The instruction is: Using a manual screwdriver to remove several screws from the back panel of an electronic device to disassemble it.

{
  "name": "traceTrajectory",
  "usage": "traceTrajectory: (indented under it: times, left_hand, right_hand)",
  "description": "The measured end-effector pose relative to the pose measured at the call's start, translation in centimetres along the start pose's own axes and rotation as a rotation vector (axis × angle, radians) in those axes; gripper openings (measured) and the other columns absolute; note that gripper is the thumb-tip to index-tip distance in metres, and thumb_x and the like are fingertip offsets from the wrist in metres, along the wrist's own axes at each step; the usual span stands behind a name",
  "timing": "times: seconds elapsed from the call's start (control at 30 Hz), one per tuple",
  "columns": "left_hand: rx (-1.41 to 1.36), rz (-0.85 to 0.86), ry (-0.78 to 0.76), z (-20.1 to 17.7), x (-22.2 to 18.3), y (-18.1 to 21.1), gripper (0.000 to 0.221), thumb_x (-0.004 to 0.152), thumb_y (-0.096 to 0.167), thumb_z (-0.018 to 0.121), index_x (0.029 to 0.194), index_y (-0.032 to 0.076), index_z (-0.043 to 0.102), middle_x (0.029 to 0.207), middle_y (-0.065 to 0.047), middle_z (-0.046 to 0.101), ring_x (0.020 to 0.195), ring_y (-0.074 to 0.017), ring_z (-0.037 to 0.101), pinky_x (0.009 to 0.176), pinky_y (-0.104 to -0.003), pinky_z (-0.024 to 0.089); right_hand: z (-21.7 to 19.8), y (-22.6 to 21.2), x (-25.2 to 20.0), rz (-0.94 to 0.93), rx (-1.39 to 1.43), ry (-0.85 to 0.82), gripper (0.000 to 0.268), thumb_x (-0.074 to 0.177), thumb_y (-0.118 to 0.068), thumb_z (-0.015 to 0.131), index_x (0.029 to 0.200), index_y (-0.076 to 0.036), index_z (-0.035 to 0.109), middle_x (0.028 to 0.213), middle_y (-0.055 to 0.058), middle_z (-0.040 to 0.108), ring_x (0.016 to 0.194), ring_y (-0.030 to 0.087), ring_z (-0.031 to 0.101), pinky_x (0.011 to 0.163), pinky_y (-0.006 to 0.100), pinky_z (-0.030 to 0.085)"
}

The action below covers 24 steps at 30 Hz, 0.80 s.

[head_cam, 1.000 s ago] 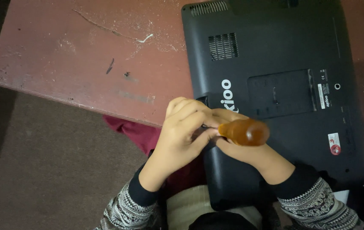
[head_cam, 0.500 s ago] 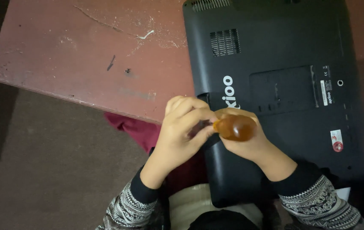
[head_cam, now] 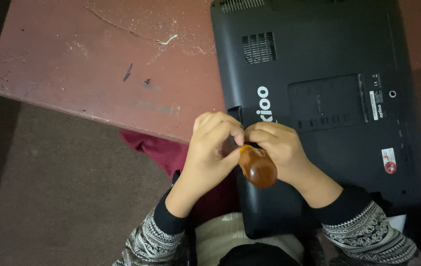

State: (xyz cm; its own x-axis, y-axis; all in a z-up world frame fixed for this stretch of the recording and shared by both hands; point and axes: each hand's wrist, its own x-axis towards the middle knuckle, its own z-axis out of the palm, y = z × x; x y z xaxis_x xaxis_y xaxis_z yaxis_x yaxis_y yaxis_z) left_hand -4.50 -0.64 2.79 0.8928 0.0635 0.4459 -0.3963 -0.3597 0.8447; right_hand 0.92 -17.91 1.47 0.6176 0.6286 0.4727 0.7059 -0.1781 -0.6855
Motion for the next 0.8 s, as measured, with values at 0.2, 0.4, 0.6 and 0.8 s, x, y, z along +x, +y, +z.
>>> traceTrajectory:
  times: [0.2,0.4,0.6,0.8]
  left_hand:
    - [-0.016,0.005,0.015,-0.7,0.2,0.5,0.02,0.082,0.014,0.085,0.096,0.017,0.072,0.091,0.002,0.065,0.092,-0.0213,0.065,0.101,-0.039,0.042]
    - [0.023,0.0,0.045,-0.9,0.3,0.6,0.016,0.085,0.01,0.083,0.096,0.015,0.074,0.089,0.0,0.067,0.088,-0.0234,0.066,0.096,-0.038,0.045]
    - [0.06,0.029,0.004,-0.5,-0.1,0.6,0.021,0.082,0.009,0.085,0.097,0.015,0.071,0.092,-0.001,0.065,0.093,-0.0237,0.064,0.101,-0.042,0.041]
    - [0.025,0.005,0.039,-1.3,-0.3,0.0,0.024,0.085,0.017,0.084,0.106,0.015,0.071,0.099,-0.001,0.07,0.103,-0.0243,0.068,0.102,-0.041,0.042]
  right_hand:
    - [0.0,-1.4,1.0,0.216,0.058,0.003,0.021,0.083,0.007,0.076,0.08,-0.002,0.058,0.072,0.011,0.061,0.066,0.024,0.065,0.061,0.029,0.054]
    - [0.6,0.7,-0.9,0.076,-0.144,-0.004,0.026,0.086,0.006,0.069,0.074,-0.009,0.052,0.067,0.0,0.049,0.058,0.016,0.058,0.059,0.02,0.051]
    - [0.4,-1.4,0.6,-0.021,-0.351,0.009,0.014,0.089,0.003,0.069,0.088,-0.007,0.06,0.074,0.008,0.056,0.065,0.024,0.061,0.062,0.027,0.052]
    - [0.3,0.3,-0.4,-0.011,-0.324,0.042,0.022,0.089,0.011,0.065,0.103,-0.005,0.071,0.079,0.002,0.067,0.071,0.023,0.068,0.069,0.025,0.056]
